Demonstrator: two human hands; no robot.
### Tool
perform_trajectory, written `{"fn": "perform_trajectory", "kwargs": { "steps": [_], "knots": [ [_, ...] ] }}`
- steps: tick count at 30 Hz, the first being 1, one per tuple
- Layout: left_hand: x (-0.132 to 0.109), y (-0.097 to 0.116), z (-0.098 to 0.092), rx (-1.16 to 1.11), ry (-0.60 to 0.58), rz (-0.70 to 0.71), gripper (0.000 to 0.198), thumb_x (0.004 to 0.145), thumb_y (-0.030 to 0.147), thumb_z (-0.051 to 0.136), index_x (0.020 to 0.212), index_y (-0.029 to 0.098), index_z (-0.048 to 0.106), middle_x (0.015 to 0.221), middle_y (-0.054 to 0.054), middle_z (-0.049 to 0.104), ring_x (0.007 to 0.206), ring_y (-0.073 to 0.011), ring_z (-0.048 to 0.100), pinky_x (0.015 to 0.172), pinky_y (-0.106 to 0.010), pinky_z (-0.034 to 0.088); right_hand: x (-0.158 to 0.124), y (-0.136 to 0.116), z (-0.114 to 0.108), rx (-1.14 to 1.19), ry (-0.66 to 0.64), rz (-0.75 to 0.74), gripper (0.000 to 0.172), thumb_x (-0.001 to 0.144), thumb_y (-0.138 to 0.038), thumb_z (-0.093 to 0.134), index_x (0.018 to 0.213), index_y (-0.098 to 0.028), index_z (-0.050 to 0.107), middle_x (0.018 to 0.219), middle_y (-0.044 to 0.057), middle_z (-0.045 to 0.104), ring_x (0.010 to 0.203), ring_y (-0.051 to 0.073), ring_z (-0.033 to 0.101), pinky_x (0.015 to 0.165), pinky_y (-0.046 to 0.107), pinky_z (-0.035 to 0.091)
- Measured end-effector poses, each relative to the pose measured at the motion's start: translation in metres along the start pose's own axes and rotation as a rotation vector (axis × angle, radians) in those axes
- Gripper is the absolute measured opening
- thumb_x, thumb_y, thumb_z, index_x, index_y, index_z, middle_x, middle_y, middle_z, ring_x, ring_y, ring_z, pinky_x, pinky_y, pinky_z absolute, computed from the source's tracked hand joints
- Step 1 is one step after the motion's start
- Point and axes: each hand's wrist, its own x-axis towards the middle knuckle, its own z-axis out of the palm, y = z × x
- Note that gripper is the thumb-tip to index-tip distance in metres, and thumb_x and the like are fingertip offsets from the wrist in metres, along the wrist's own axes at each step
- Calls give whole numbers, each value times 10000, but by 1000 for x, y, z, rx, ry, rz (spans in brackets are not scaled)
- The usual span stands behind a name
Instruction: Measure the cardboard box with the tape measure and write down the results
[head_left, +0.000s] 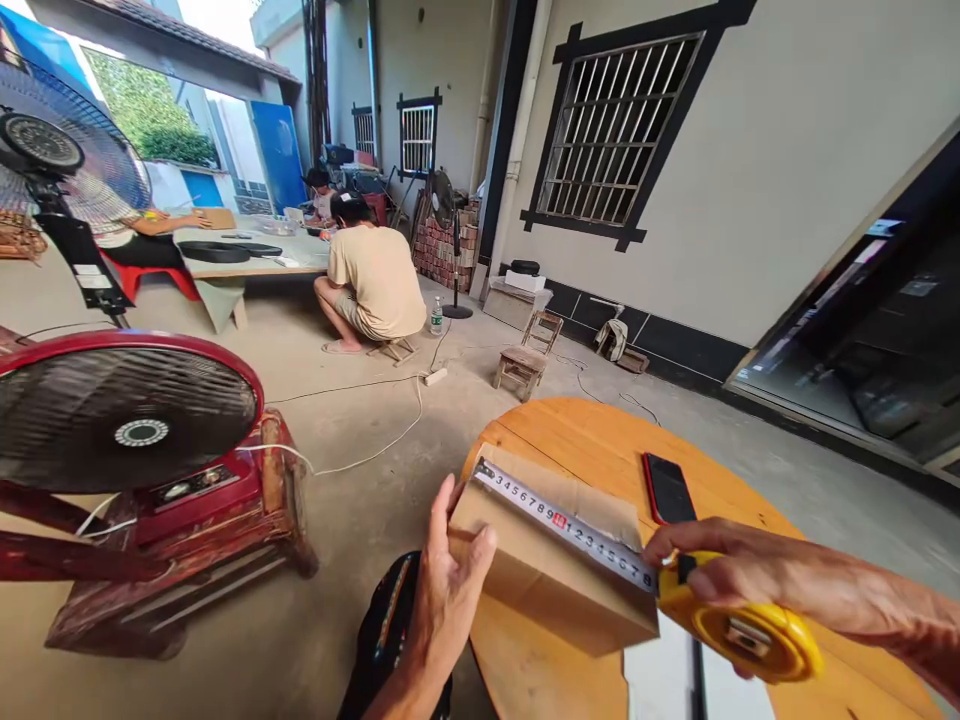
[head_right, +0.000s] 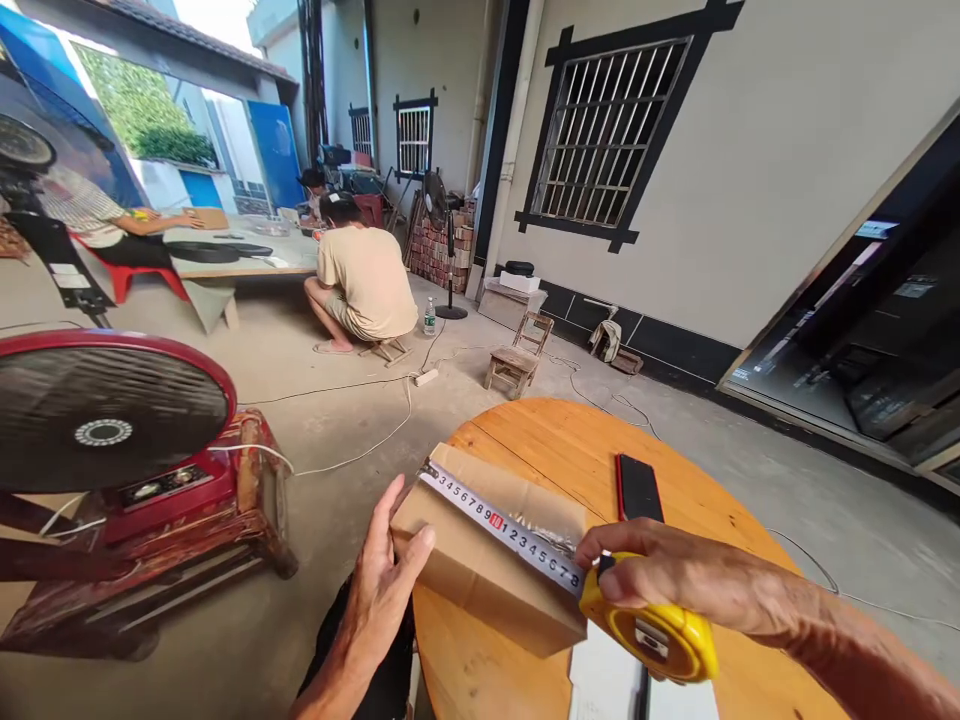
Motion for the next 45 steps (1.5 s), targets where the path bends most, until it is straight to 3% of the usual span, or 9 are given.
{"fn": "perform_trajectory", "kwargs": {
  "steps": [3, 6, 12, 16, 28, 32, 37, 41, 45],
  "knots": [
    [-1, 1, 0, -23, -49, 0, 714, 927, 434, 533, 1545, 231, 239, 1506, -114, 468, 1341, -250, 497, 1062, -386, 446, 18, -27, 4, -63, -61, 27, 454, 661, -479, 643, 1034, -235, 728, 917, 64, 681, 776, 243, 659, 634, 314, 537],
    [0, 1, 4, 15, -19, 40, 682, 943, 393, 503, 1551, 239, 235, 1535, -98, 431, 1385, -253, 443, 1116, -416, 389, 27, -30, 2, -180, -99, -40, 369, 687, -412, 612, 972, -214, 740, 907, 50, 667, 829, 222, 624, 720, 295, 507],
    [2, -3, 9, 45, -3, 67, 498, 931, 433, 501, 1405, 278, 496, 1400, -50, 579, 1281, -262, 539, 1053, -411, 443, 21, -19, -5, -148, -134, -52, 425, 662, -401, 598, 1003, -181, 724, 943, 46, 657, 840, 204, 607, 693, 263, 490],
    [4, -4, 8, 50, -19, -10, 554, 900, 486, 544, 1407, 268, 497, 1300, -63, 641, 1153, -269, 616, 991, -400, 474, 13, -14, -9, -103, -118, -49, 447, 649, -417, 605, 1004, -172, 723, 948, 55, 665, 850, 208, 614, 702, 272, 492],
    [5, 3, 8, 165, -16, -37, 581, 875, 547, 535, 1404, 308, 510, 1201, -42, 675, 1136, -301, 612, 967, -431, 480, 0, 24, -20, -94, -129, -56, 516, 659, -409, 603, 1102, -172, 721, 980, 64, 668, 853, 210, 625, 682, 279, 498],
    [4, 9, 6, 176, 4, -4, 561, 879, 531, 529, 1388, 295, 527, 1285, -37, 642, 1196, -289, 580, 995, -394, 462, 0, 30, -20, -100, -136, -86, 498, 677, -392, 612, 1113, -178, 724, 1039, 57, 670, 922, 213, 623, 727, 267, 500],
    [2, 10, 2, 208, -49, -50, 613, 889, 573, 527, 1443, 319, 464, 1267, -45, 657, 1107, -285, 635, 893, -380, 513, 4, 30, -19, -71, -127, -61, 417, 667, -362, 623, 1021, -177, 740, 908, 42, 672, 783, 186, 620, 638, 257, 492],
    [1, 2, 5, 154, -28, -35, 643, 915, 543, 535, 1506, 367, 352, 1472, -32, 517, 1296, -279, 532, 1052, -397, 426, 1, 39, -22, -20, -57, -50, 408, 672, -349, 650, 1039, -192, 734, 948, 50, 676, 810, 201, 632, 650, 271, 500],
    [1, -3, 3, 86, -68, 71, 509, 943, 492, 497, 1416, 302, 500, 1476, -35, 515, 1356, -247, 475, 1124, -365, 364, -17, 60, 7, 294, 4, -154, 479, 752, -517, 645, 1113, -203, 638, 928, 53, 652, 758, 203, 647, 674, 321, 531]
  ]
}}
